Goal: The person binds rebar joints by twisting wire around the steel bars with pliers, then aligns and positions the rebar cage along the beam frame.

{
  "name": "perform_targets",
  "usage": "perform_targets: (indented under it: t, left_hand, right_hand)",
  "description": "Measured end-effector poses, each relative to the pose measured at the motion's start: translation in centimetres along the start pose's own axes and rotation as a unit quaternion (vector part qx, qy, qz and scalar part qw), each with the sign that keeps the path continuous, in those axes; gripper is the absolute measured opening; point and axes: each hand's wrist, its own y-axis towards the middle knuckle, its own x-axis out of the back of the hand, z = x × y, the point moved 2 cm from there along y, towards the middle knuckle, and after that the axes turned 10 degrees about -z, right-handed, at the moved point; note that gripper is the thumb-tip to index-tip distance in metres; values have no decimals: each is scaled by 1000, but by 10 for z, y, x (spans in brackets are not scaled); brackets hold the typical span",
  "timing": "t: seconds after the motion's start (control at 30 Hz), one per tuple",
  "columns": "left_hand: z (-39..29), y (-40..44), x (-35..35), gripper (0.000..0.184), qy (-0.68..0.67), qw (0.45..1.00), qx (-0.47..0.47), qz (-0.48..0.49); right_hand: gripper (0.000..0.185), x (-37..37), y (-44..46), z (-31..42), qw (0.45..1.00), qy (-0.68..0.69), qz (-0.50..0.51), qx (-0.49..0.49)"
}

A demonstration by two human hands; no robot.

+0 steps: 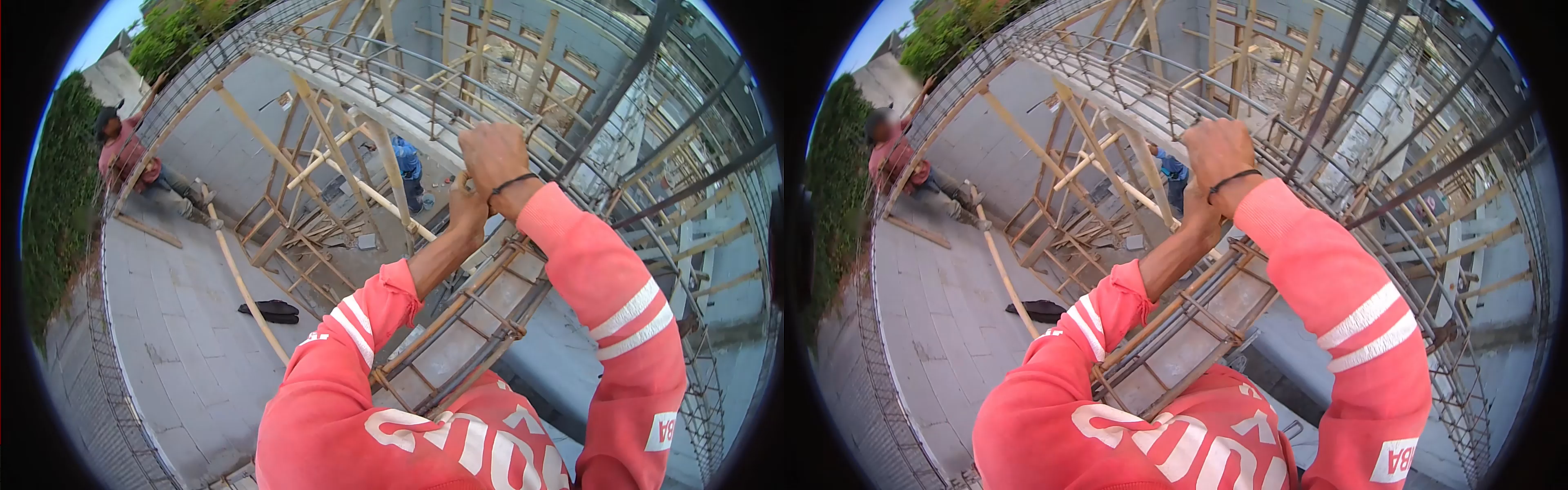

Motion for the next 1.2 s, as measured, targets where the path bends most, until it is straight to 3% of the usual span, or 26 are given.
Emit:
perform_targets:
  t: [0.03,0.1,0.17,0.27,0.37,0.57,0.73,0.8,0.97,1.07,1.2]
  left_hand:
    - [-2,3,3,39,62,997,-30,21]
    - [-4,2,2,38,36,999,9,-1]
    - [-7,-3,0,40,-75,990,122,13]
    - [4,-12,3,34,-133,970,191,73]
    - [4,-13,6,40,-48,990,126,34]
    - [-12,22,11,40,92,984,146,50]
    - [-9,25,11,36,89,984,130,81]
    - [9,11,14,23,-61,978,190,67]
    - [16,-19,6,24,-121,962,243,27]
    - [47,-5,2,15,-180,937,280,109]
    - [30,-12,-3,18,-158,945,272,89]
  right_hand:
    - [17,-2,0,1,1000,1,-2,8]
    - [16,-3,-1,1,1000,-17,-17,0]
    - [16,-2,-2,0,1000,-16,-20,4]
    - [15,-5,0,2,1000,-18,-13,5]
    - [15,-11,0,0,1000,-23,5,11]
    - [12,-6,-6,-3,999,-24,-27,20]
    - [13,-6,-8,-4,999,-38,-22,15]
    - [15,-12,-7,-3,998,-8,-64,18]
    - [15,-16,-8,-5,996,-12,-80,29]
    - [15,-19,-9,-8,994,-16,-100,50]
    - [16,-16,-11,-6,992,-28,-104,68]
